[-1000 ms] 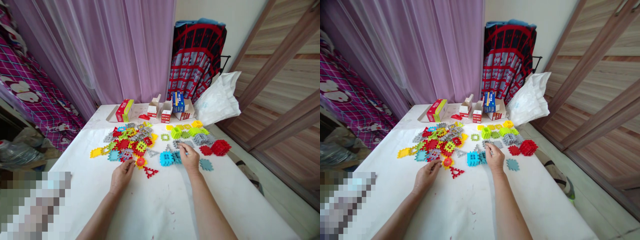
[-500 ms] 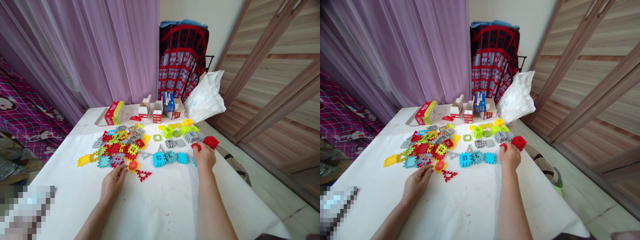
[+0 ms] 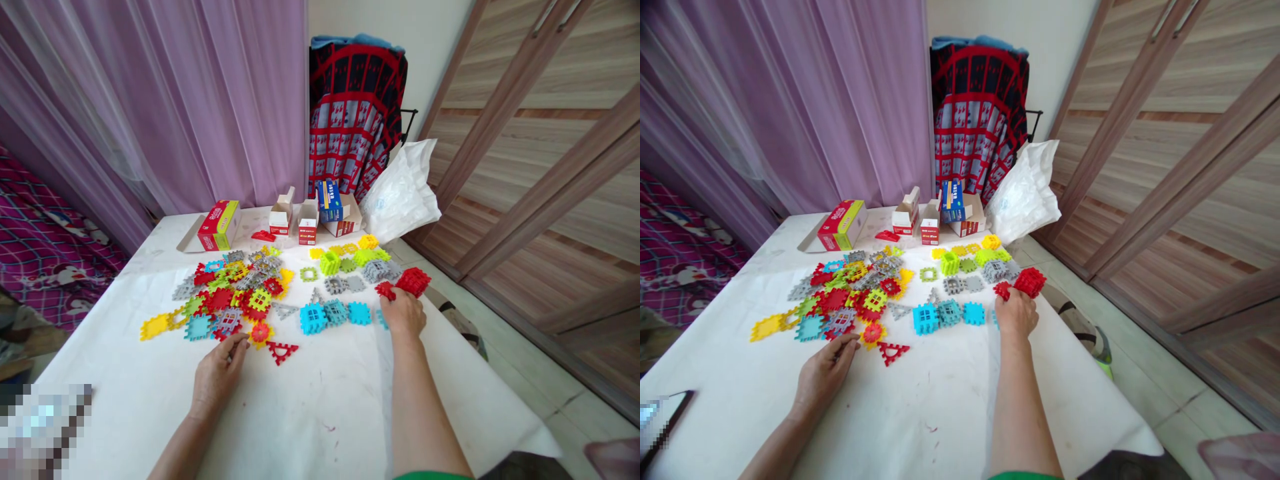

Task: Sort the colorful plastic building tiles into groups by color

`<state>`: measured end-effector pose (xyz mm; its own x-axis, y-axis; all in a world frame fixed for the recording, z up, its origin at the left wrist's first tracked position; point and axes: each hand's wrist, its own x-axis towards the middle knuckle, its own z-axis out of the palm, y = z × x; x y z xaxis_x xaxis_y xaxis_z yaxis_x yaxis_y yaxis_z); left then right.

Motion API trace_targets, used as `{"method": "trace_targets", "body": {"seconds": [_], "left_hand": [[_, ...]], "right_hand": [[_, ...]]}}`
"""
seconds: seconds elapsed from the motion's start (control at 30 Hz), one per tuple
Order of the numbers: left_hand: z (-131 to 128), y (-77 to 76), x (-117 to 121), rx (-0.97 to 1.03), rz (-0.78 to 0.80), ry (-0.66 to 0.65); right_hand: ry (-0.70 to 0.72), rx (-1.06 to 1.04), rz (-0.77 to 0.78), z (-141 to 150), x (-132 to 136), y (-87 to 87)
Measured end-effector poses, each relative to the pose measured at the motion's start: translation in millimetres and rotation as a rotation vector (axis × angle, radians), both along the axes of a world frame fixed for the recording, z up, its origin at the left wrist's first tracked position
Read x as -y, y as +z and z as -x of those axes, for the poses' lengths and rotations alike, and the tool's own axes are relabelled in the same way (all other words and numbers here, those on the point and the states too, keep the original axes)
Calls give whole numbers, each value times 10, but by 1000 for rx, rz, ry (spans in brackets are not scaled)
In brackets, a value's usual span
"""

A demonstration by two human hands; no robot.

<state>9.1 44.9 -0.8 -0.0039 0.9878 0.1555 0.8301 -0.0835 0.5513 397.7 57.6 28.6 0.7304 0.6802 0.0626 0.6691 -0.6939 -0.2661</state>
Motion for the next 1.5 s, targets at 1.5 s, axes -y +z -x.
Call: {"method": "trace_targets", "body": {"seconds": [1.5], "left_hand": [[1,2,4,104,59,0]], "right_hand": [[57,-36,39,112,-44,-15]]}}
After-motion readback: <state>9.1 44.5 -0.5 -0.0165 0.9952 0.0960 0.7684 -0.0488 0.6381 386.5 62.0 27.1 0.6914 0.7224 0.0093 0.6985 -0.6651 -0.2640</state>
